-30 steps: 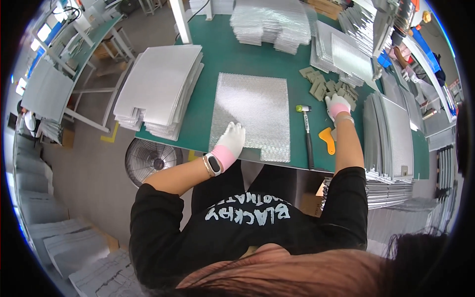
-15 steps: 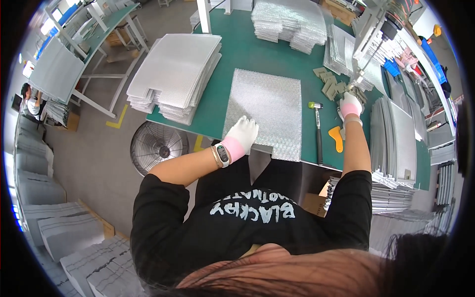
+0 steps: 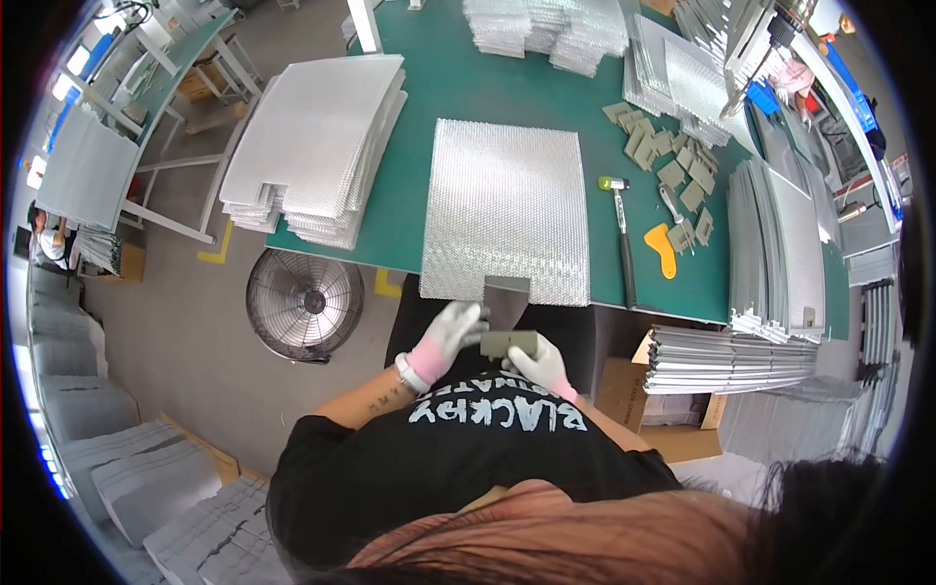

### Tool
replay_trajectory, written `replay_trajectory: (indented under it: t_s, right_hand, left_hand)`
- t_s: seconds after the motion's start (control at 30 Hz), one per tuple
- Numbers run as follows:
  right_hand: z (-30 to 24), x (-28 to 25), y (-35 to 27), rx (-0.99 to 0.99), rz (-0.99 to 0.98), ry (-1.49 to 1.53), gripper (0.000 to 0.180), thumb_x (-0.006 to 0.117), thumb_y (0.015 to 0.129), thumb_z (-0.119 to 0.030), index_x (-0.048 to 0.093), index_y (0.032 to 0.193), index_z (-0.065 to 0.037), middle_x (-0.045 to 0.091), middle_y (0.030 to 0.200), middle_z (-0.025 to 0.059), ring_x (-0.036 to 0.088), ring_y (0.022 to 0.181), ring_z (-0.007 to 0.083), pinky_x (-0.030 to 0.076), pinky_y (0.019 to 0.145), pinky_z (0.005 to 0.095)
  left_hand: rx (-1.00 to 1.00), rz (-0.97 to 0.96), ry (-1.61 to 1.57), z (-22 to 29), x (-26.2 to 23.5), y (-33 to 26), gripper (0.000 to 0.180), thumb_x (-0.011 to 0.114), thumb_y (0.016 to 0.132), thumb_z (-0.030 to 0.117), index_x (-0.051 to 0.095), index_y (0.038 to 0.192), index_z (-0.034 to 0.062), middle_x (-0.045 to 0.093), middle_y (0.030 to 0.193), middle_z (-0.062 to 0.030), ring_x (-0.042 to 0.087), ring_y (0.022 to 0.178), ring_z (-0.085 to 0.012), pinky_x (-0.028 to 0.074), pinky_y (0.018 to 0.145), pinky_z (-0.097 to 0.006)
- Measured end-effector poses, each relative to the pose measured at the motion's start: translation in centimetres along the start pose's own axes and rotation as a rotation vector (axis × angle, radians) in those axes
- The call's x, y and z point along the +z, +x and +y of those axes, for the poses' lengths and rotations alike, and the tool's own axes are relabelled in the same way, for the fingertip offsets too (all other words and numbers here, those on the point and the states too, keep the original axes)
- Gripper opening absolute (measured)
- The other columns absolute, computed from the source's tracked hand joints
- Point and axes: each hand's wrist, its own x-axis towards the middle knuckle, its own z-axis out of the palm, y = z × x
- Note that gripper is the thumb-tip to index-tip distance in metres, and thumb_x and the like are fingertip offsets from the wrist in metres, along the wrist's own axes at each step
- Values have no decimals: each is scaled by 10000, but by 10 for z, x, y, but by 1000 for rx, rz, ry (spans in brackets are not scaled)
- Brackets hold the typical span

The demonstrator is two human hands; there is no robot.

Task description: Assembling mesh air filters by attaching metal frames and securing them with an electric screwdriver.

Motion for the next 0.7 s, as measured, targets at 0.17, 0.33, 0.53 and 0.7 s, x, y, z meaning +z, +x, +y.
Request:
replay_trajectory:
  t_s: [0.17,0.33,0.53,0.7]
  right_hand:
    - [11,14,40,-76,-19,520,237,547,1011,-221,565,1146,-27,650,905,44,570,658,72,458,553,207]
    - [-1,21,37,-150,160,304,190,578,994,-189,579,1071,-15,622,788,20,559,589,64,449,508,203]
    - [-11,19,32,-79,201,301,166,609,977,-180,577,987,-18,599,714,10,549,565,61,445,496,203]
    - [-15,26,34,-159,376,335,153,578,990,-208,592,974,-57,585,764,-12,518,637,43,425,567,204]
  left_hand:
    - [31,16,-269,-19,-6,35,295,597,988,264,628,1067,-19,672,1004,-93,660,907,-177,538,825,-329]
    - [117,96,-64,-15,4,28,303,594,988,240,673,1016,-51,701,953,-105,678,858,-167,549,807,-309]
    - [27,47,-117,-22,5,19,343,605,983,261,669,1055,-69,699,955,-92,668,861,-145,538,813,-284]
    - [45,-80,81,-21,13,21,416,602,986,312,626,1163,-63,672,892,-36,589,727,-80,481,707,-229]
